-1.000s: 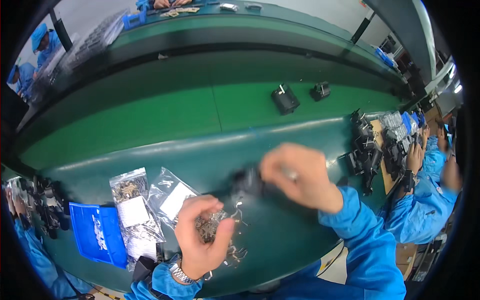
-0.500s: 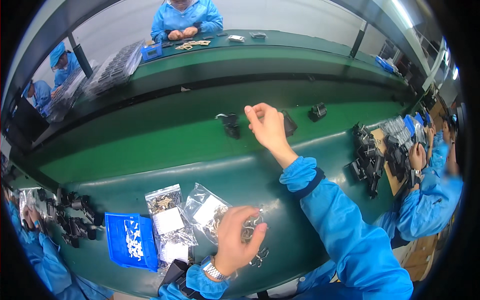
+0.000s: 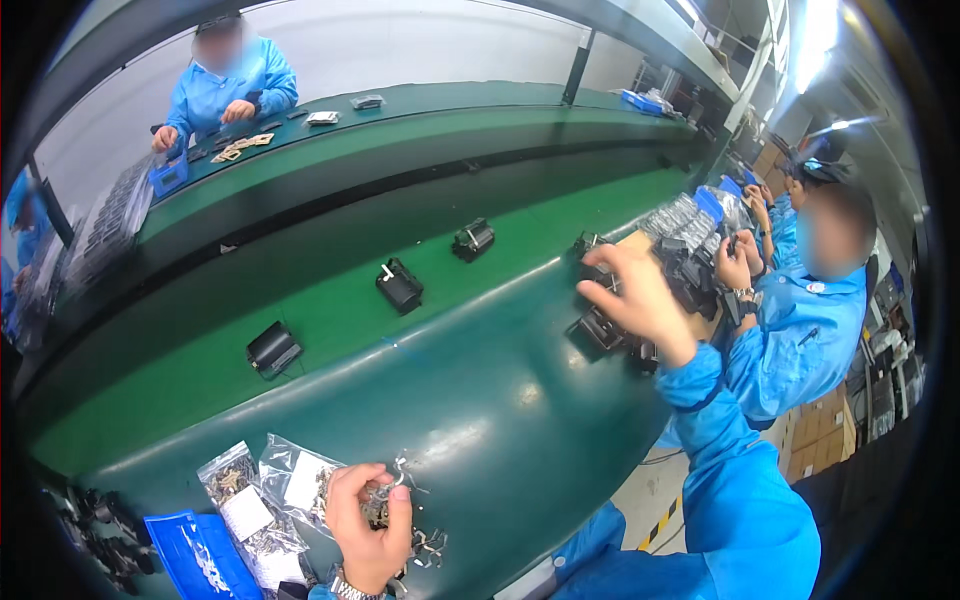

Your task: Assembling small electronic components, likely motor housings or fan assemblies, at a factory workstation.

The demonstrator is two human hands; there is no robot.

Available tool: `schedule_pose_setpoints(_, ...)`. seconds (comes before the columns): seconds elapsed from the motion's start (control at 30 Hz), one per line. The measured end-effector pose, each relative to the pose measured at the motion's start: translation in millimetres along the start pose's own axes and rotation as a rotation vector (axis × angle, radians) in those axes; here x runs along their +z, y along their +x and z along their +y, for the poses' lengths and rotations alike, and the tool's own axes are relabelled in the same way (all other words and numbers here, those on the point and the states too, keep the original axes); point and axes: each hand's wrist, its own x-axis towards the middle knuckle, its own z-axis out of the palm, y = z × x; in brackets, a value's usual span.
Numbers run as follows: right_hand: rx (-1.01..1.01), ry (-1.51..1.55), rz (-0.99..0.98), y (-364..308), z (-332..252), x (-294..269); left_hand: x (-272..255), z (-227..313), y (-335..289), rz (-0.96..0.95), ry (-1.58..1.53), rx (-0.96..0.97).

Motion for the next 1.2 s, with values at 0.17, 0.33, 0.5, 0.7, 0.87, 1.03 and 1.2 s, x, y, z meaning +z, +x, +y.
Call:
schedule_pose_setpoints(0.17, 0.086, -0.117, -0.284, -45.3, 46.0, -18.3, -3.9, -0.9, 1.7, -0.013, 0.051, -0.038)
schedule_pose_setpoints(0.33, 0.15, 0.03, -0.335, -67.1, 52.4, -5.1, -6.0, 6.1, -4.2, -0.042, 0.08, -0.031)
schedule_pose_setpoints(0.5, 0.272, 0.114, -0.235, -63.6, 49.4, -26.8, -31.8, 45.0, 47.9, -0.12, 0.339, 0.2)
schedule_pose_setpoints(0.7, 0.067, 0.707, 0.08, -42.4, -36.3, -34.8, -87.3, -39.7, 126.9, 0.084, 0.984, -0.163)
schedule_pose_setpoints(0.87, -0.134, 1.022, 0.017, -15.2, -107.3, 60.3, -108.0, -122.0, 168.5, -0.062, 1.023, -0.693)
schedule_pose_setpoints(1.03, -0.243, 1.063, 0.006, -36.3, -116.1, 116.2, -105.6, -117.3, 186.5, 0.053, 1.27, -0.342)
schedule_pose_setpoints(1.2, -0.241, 1.108, -0.045, -40.6, -118.6, 113.4, -100.5, -110.4, 190.9, -0.118, 1.591, 0.101)
